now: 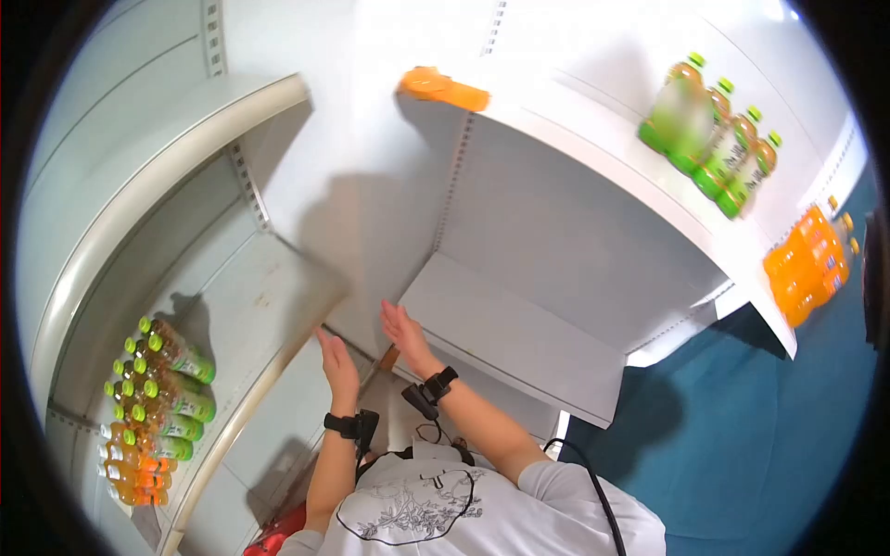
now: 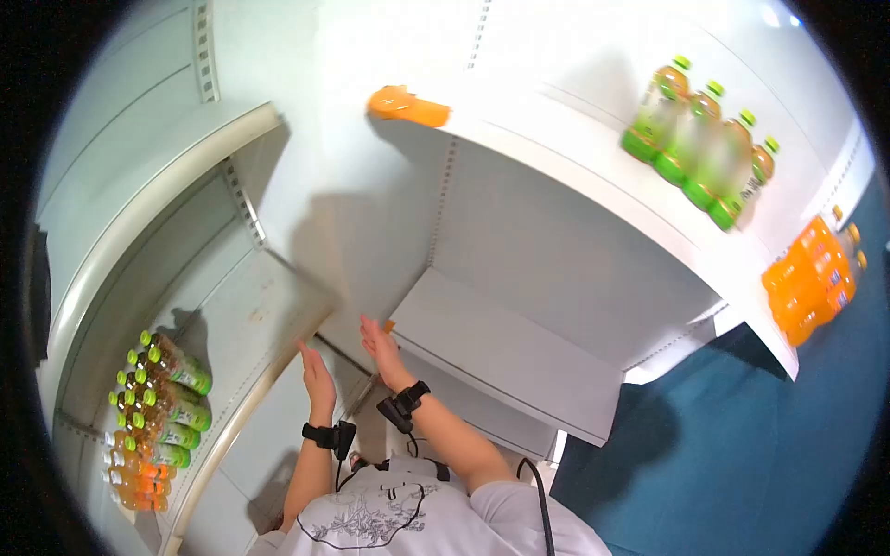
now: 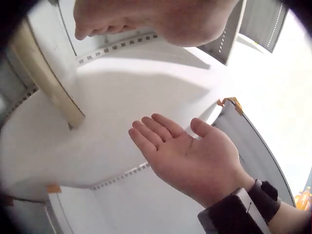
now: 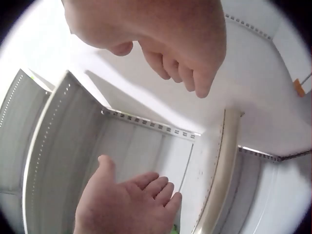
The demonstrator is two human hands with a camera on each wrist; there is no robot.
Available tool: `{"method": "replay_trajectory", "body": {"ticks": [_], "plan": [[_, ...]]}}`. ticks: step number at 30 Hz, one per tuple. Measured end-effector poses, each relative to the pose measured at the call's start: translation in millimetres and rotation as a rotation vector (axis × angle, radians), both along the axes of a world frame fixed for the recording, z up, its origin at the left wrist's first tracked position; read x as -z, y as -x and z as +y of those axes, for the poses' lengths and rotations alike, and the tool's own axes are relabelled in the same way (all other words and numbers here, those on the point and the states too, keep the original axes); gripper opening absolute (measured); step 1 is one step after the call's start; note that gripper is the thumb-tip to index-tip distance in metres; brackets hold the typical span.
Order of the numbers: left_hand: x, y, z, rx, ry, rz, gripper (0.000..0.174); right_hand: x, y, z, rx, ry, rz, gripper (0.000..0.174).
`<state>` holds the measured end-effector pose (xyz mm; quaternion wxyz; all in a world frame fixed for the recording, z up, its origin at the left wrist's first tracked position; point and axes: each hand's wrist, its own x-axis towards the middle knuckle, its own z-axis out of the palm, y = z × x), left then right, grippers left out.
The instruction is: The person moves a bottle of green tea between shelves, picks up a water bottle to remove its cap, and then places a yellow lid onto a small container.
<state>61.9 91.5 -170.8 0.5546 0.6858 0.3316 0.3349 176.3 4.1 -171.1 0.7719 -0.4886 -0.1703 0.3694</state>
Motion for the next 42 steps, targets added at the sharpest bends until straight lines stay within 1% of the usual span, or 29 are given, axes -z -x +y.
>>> {"method": "replay_trajectory", "body": {"ticks": [1, 2, 4, 9, 10, 12, 13, 14, 15, 16, 17, 19, 21, 23, 24, 25, 27, 29, 30, 31, 32, 33, 35, 36, 38, 39, 40, 41, 42], "plan": [[-4, -9, -15, 0.045, 0.023, 0.008, 0.051, -3, -7, -16, 0.014, -0.007, -0.012, 0.065], [3, -21, -27, 0.047, -0.049, -0.024, 0.051, -5, -14, -31, 0.035, -0.005, -0.007, 0.065], [-5, -34, -54, 0.097, -0.078, -0.043, 0.051, -18, -23, -62, 0.068, -0.011, -0.017, 0.064], [-40, -60, -122, 0.244, -0.113, -0.129, 0.051, -52, -34, -146, 0.197, 0.161, -0.124, 0.060], [-52, -64, -136, 0.318, -0.148, -0.132, 0.050, -66, -33, -164, 0.206, 0.158, -0.130, 0.060], [-81, -74, -163, 0.456, -0.216, -0.145, 0.050, -100, -33, -203, 0.229, 0.218, -0.055, 0.054], [-96, -80, -175, 0.523, -0.252, -0.152, 0.050, -114, -36, -221, 0.234, 0.217, -0.065, 0.054], [-109, -85, -184, 0.593, -0.289, -0.155, 0.050, -126, -38, -239, 0.241, 0.182, -0.142, 0.051], [-121, -91, -192, 0.600, -0.288, -0.160, 0.050, -139, -38, -258, 0.250, 0.151, -0.215, 0.047], [-132, -98, -201, 0.725, -0.209, -0.226, 0.049, -157, -36, -276, 0.260, 0.157, -0.216, 0.047], [-146, -105, -208, 0.849, -0.128, -0.290, 0.049, -178, -34, -293, 0.279, 0.132, -0.288, 0.045], [-185, -118, -222, 1.001, -0.166, -0.290, 0.049, -217, -30, -323, 0.355, 0.085, -0.388, 0.042], [-239, -126, -238, 1.245, -0.082, -0.242, 0.061, -256, -30, -348, 0.455, 0.014, -0.448, 0.039], [-302, -135, -260, 1.386, -0.073, -0.259, 0.065, -292, -38, -374, 0.520, -0.121, -0.512, 0.035], [-329, -143, -272, 1.443, -0.104, -0.318, 0.068, -307, -49, -389, 0.523, -0.211, -0.447, 0.037], [-354, -153, -286, 1.501, -0.136, -0.379, 0.071, -329, -54, -398, 0.583, -0.244, -0.406, 0.035], [-398, -179, -322, 1.579, -0.033, -0.466, 0.072, -366, -76, -422, 0.700, -0.182, -0.468, 0.031], [-423, -226, -355, 1.577, -0.033, -0.468, 0.070, -393, -104, -440, 0.865, -0.004, -0.525, 0.039], [-431, -239, -370, 1.465, -0.032, -0.383, 0.069, -401, -118, -446, 0.954, 0.088, -0.546, 0.041], [-438, -249, -385, 1.351, -0.036, -0.299, 0.068, -406, -135, -453, 0.993, 0.137, -0.534, 0.045], [-442, -261, -398, 1.309, -0.048, -0.261, 0.069, -407, -149, -460, 1.029, 0.184, -0.524, 0.049], [-444, -274, -409, 1.263, -0.064, -0.225, 0.069, -408, -159, -463, 1.038, 0.174, -0.529, 0.049], [-442, -309, -424, 1.258, -0.114, -0.242, 0.070, -410, -174, -467, 1.043, 0.166, -0.357, 0.056], [-440, -321, -429, 1.243, -0.144, -0.254, 0.071, -410, -179, -470, 1.046, 0.162, -0.367, 0.056], [-436, -322, -431, 1.257, -0.122, -0.242, 0.072, -412, -191, -474, 0.985, 0.207, -0.241, 0.061], [-436, -326, -431, 1.272, -0.098, -0.223, 0.072, -414, -197, -476, 0.983, 0.201, -0.260, 0.061], [-432, -328, -433, 1.105, -0.258, -0.357, 0.071, -415, -204, -478, 0.967, 0.189, -0.256, 0.063], [-427, -329, -437, 1.135, -0.150, -0.309, 0.071, -416, -211, -479, 0.950, 0.180, -0.247, 0.064], [-425, -333, -439, 1.129, -0.124, -0.293, 0.070, -417, -218, -479, 0.960, 0.208, -0.256, 0.066]]}}
